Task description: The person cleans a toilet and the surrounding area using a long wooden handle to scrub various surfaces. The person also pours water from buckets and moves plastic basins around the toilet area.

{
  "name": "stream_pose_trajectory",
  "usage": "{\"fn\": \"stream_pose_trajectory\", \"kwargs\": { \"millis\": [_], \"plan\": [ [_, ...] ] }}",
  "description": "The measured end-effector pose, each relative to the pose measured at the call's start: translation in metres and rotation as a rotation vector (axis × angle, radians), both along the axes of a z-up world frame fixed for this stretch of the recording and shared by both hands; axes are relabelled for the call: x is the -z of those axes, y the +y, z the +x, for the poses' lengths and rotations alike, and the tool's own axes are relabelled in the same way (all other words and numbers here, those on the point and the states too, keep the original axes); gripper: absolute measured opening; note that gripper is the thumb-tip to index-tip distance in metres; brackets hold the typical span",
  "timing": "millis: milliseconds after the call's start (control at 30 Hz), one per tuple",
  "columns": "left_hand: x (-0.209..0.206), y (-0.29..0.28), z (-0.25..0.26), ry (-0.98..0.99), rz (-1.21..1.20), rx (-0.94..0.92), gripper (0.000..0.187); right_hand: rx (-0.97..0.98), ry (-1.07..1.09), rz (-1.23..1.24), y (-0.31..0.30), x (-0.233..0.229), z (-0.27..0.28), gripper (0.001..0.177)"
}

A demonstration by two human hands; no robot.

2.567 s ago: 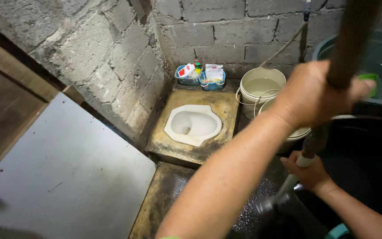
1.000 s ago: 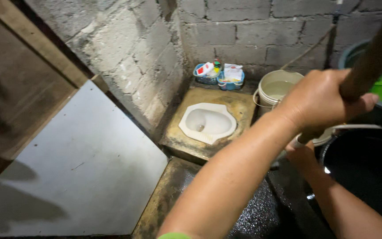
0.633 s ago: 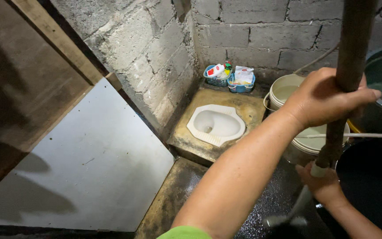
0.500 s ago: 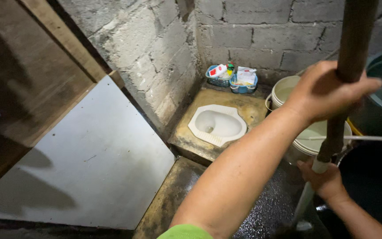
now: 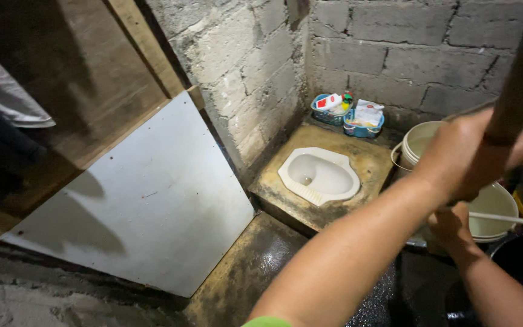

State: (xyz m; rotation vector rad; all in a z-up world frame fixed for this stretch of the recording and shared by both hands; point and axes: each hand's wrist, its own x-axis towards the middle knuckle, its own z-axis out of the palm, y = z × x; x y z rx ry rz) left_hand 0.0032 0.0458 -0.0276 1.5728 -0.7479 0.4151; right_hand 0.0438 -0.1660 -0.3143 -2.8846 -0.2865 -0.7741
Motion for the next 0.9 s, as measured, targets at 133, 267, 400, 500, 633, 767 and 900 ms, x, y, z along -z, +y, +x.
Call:
{"fn": "stream_pose_trajectory", "kwargs": {
  "millis": [133, 267, 400, 500, 633, 767, 900],
  "plan": [
    [0.013, 0.003, 0.006, 0.110, -0.090, 0.145, 0.056, 0.173, 0.125, -0.641, 0.004, 0.014, -0.014, 0.007],
    [-0.006, 0.026, 0.022, 0.321, -0.126, 0.166, 0.051, 0.122, 0.367, 0.843, 0.041, -0.008, -0.059, 0.032],
    [-0.027, 0.067, 0.031, 0.436, -0.082, -0.088, 0.054, -0.095, 0.257, 0.778, 0.092, -0.033, -0.074, 0.029],
    [-0.042, 0.107, 0.033, 0.448, -0.126, -0.127, 0.053, -0.154, 0.277, 0.815, 0.142, -0.048, -0.072, 0.023],
    [-0.052, 0.150, 0.020, 0.170, -0.146, -0.275, 0.048, -0.218, 0.389, 0.802, 0.202, -0.047, -0.043, 0.028],
    [-0.050, 0.199, 0.019, -0.040, -0.112, -0.401, 0.043, -0.567, 0.417, 0.951, 0.271, -0.041, 0.007, 0.010],
    [-0.045, 0.258, 0.038, 0.069, -0.201, -0.544, 0.036, -0.648, 0.234, 0.604, 0.346, -0.026, 0.057, 0.013]
  ]
}}
